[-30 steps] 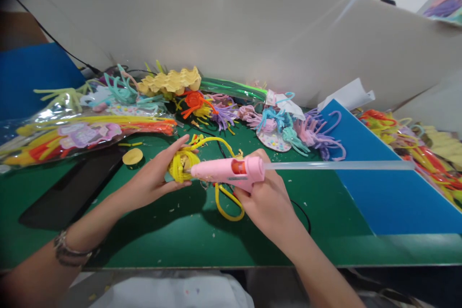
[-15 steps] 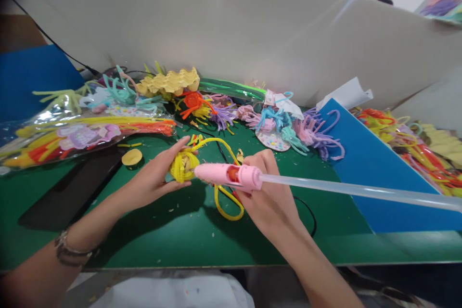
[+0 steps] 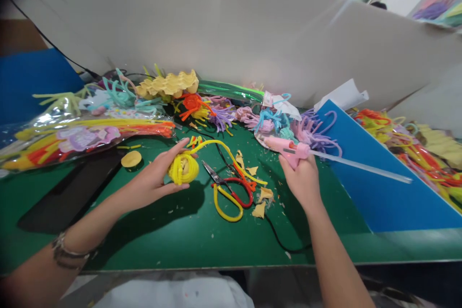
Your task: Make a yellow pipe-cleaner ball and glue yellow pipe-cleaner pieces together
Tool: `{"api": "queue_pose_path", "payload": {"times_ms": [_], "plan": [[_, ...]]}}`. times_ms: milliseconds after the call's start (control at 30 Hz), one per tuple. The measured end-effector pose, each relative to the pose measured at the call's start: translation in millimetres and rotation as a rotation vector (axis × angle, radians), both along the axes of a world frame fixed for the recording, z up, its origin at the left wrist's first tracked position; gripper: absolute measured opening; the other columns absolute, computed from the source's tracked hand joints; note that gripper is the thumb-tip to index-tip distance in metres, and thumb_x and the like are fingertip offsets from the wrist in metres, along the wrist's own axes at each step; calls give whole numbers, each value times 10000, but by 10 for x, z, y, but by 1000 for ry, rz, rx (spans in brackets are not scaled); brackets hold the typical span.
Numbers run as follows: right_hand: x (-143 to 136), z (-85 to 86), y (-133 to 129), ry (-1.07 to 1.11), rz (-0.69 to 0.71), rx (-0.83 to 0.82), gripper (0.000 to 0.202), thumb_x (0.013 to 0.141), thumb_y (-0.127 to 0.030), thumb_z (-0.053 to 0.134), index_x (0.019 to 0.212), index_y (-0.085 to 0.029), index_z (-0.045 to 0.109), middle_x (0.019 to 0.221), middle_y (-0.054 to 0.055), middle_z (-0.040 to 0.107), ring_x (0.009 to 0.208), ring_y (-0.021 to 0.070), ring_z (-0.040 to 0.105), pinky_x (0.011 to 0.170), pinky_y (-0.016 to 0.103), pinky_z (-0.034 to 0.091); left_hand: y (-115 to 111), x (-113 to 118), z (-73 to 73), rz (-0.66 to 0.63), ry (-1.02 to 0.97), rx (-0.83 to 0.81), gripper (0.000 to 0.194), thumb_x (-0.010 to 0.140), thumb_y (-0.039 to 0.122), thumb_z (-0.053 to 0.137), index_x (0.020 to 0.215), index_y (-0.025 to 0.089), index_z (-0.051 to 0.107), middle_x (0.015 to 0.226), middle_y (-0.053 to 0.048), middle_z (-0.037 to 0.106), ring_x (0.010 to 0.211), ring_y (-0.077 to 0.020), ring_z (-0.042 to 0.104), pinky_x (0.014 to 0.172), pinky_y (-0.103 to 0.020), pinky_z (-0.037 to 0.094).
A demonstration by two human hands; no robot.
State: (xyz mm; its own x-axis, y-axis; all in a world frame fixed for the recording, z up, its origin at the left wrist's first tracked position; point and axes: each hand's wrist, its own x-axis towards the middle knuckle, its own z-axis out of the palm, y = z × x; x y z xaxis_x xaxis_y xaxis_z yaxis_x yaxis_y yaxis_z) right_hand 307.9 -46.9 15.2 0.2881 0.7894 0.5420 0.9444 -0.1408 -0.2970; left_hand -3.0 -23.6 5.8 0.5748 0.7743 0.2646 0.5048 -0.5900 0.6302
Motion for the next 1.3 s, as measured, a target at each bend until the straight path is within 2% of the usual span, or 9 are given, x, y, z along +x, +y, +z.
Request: {"api": "queue_pose_path", "payload": {"times_ms": [233,433,500,600,733,833,933,1067,1300], "plan": [[267,-336,85,-55,-52,-327,434,744,-294,374,1036,-22,545,1049,214,513,1016,277,498,865,361,403,3,-3,-4,-91,24,-18,752,793,332,504,1371,262,27,1279,-65,453,1118,-227,422,943,-317,300],[142,-110,-220,-462,-133,-449,249,736,-285,449,781,-94,603,842,220,555,868,362,509,639,464,440,3,-9,-18,-150,49,7,759,801,293,491,1369,256,-12,1296,-76,431,1100,-217,419,934,-316,288],[-35,33,-336,-511,-25,-461,243,773,-269,423,765,-107,605,754,180,566,808,324,538,677,458,443,1,-11,-24,-167,67,20,757,800,284,490,1368,249,-8,1286,-80,440,1062,-212,440,932,-323,281],[-395,205,-384,-394,429,-356,320,811,-298,428,1079,-152,523,1083,145,539,1048,269,485,852,404,415,-7,-3,-29,-202,79,49,749,807,265,476,1365,245,-25,1278,-84,449,1039,-206,452,929,-326,269],[-821,265,-216,-260,698,-185,414,854,-311,387,1240,-164,366,1299,128,388,1234,213,315,984,374,301,-17,28,-39,-275,115,105,747,821,237,452,1356,262,-68,1297,-89,435,1130,-210,417,954,-339,217],[-983,232,-66,-285,746,-177,282,861,-258,387,1117,-186,482,1269,117,439,1201,237,363,994,458,225,-15,52,-59,-305,153,124,755,819,216,449,1351,278,-83,1318,-84,417,1168,-213,400,962,-351,191],[-1039,225,-11,-274,741,-239,164,855,-189,400,846,-188,564,922,45,630,884,186,566,951,484,229,-1,63,-87,-284,171,124,744,819,214,448,1351,268,-70,1305,-87,430,1156,-209,418,957,-353,186],[-1077,270,-92,-159,754,-228,122,837,-198,445,798,-173,557,749,25,611,716,155,549,735,320,376,29,72,-119,-197,170,156,707,822,212,452,1345,248,-24,1266,-81,462,1122,-187,452,940,-338,189],[-1223,236,-242,-29,836,-76,181,856,-167,397,781,-155,562,682,27,541,641,127,489,585,229,369,50,73,-135,-106,136,232,476,833,252,443,1244,213,205,1215,-99,507,1085,-196,491,899,-338,210]]}}
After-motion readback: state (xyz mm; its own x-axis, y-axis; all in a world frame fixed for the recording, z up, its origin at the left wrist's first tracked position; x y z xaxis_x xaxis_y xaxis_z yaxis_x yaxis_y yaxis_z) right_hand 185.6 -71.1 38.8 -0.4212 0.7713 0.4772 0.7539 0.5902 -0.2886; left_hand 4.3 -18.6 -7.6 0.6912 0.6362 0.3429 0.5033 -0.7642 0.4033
